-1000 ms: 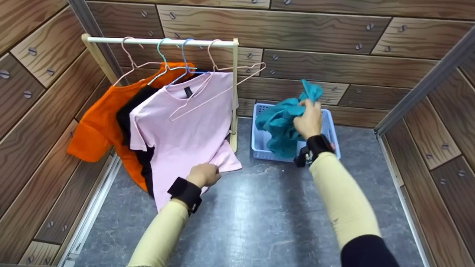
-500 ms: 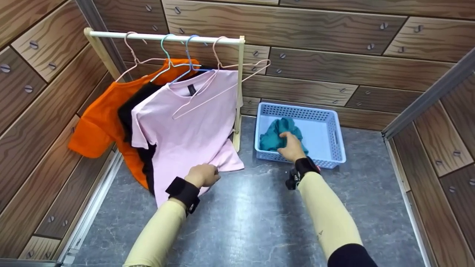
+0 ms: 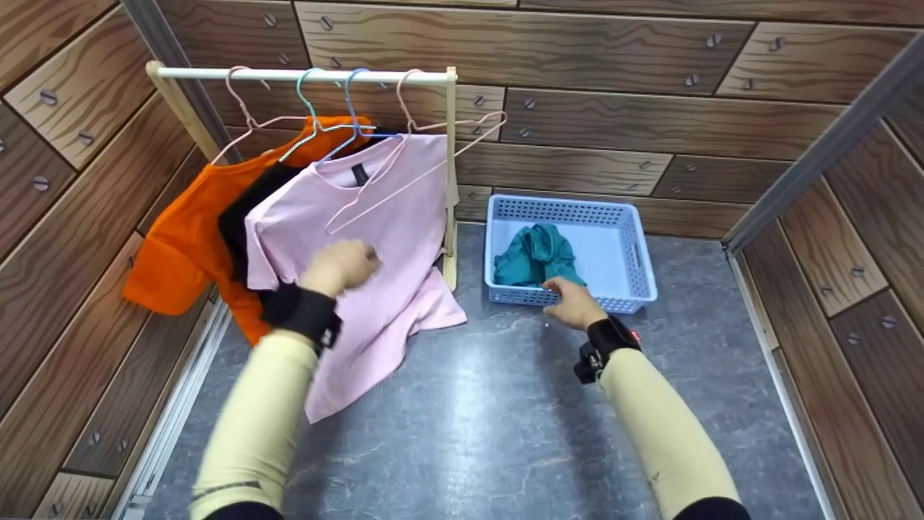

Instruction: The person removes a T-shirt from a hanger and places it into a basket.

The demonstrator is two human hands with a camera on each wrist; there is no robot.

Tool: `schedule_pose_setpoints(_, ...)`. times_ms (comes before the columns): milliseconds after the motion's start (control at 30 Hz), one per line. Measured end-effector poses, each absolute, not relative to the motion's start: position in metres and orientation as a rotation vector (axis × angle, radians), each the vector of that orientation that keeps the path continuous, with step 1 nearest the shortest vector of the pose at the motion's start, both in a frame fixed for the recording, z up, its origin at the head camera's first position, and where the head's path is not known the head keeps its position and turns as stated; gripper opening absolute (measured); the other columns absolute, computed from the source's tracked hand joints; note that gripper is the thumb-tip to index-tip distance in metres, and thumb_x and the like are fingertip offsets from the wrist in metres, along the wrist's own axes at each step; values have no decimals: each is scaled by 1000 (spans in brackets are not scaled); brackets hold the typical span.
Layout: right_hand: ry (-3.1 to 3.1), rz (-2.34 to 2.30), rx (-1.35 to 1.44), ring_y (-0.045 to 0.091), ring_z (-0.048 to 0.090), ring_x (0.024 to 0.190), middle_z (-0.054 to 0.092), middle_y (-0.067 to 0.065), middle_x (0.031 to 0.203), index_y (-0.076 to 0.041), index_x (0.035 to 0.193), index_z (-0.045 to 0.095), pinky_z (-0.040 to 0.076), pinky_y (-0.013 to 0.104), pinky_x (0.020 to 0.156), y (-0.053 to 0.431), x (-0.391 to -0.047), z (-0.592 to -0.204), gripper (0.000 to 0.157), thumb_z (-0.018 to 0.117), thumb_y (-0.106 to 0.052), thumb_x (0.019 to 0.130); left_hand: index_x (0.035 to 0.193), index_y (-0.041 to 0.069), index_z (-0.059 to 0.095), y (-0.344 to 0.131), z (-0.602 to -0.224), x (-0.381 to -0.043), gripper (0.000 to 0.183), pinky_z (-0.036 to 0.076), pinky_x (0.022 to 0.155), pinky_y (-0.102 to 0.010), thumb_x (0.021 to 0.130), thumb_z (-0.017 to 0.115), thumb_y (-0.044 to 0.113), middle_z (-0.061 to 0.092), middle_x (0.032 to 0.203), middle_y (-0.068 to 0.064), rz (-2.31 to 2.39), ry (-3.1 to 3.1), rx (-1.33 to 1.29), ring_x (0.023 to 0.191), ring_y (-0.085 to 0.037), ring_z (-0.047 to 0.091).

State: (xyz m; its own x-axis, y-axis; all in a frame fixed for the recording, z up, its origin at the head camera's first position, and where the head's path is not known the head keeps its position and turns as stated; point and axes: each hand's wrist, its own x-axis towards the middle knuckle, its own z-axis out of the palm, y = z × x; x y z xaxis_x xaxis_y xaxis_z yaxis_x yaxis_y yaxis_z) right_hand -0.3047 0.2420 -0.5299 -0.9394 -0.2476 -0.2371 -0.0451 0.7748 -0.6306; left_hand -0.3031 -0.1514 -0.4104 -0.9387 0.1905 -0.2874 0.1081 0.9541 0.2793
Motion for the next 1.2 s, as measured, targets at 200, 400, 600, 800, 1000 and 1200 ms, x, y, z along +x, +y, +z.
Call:
schedule_pose_setpoints(200, 2603, -881, -236, 45, 43, 133, 45, 30, 143, 0, 139, 42, 40, 55, 107, 244, -292, -525, 50, 60, -9, 94, 109, 7, 68, -181, -357, -322, 31, 48, 84, -62, 94, 45, 21, 64, 116, -27, 369, 3086, 55, 105, -48, 61)
schedule_pose_setpoints(400, 2634, -802, -332, 43, 46, 132, 49, 27, 141, 0, 139, 44, 40, 54, 107, 239, -280, -528, 52, 63, -9, 92, 117, 4, 64, -198, -338, -335, 36, 47, 83, -65, 89, 43, 14, 60, 120, -34, 370, 3210, -193, 105, -55, 58)
schedule_pose_setpoints(600, 2609, -761, -381, 42, 50, 127, 52, 26, 137, 1, 137, 46, 42, 54, 105, 231, -265, -539, 53, 66, -7, 88, 123, -6, 53, -212, -348, -339, 41, 46, 90, -65, 87, 42, 11, 55, 126, -36, 419, 3134, -318, 112, -56, 54)
schedule_pose_setpoints(800, 2606, -732, -388, 44, 52, 124, 54, 27, 134, 2, 132, 49, 42, 55, 104, 234, -249, -554, 51, 68, -4, 86, 124, -8, 53, -205, -354, -342, 39, 46, 89, -64, 93, 41, 14, 54, 124, -37, 418, 3126, -277, 111, -57, 53)
schedule_pose_setpoints(1000, 2598, -684, -398, 44, 54, 120, 58, 28, 129, 5, 130, 53, 43, 55, 102, 239, -238, -564, 48, 68, -5, 85, 120, 0, 57, -191, -363, -345, 33, 47, 86, -65, 99, 46, 24, 55, 124, -40, 399, 3121, -168, 108, -59, 55)
schedule_pose_setpoints(1200, 2607, -647, -360, 43, 56, 118, 60, 28, 127, 5, 129, 54, 44, 54, 101, 245, -229, -565, 49, 68, -6, 83, 117, 4, 59, -182, -358, -347, 28, 47, 84, -64, 99, 47, 22, 58, 119, -39, 400, 3225, -137, 103, -60, 57)
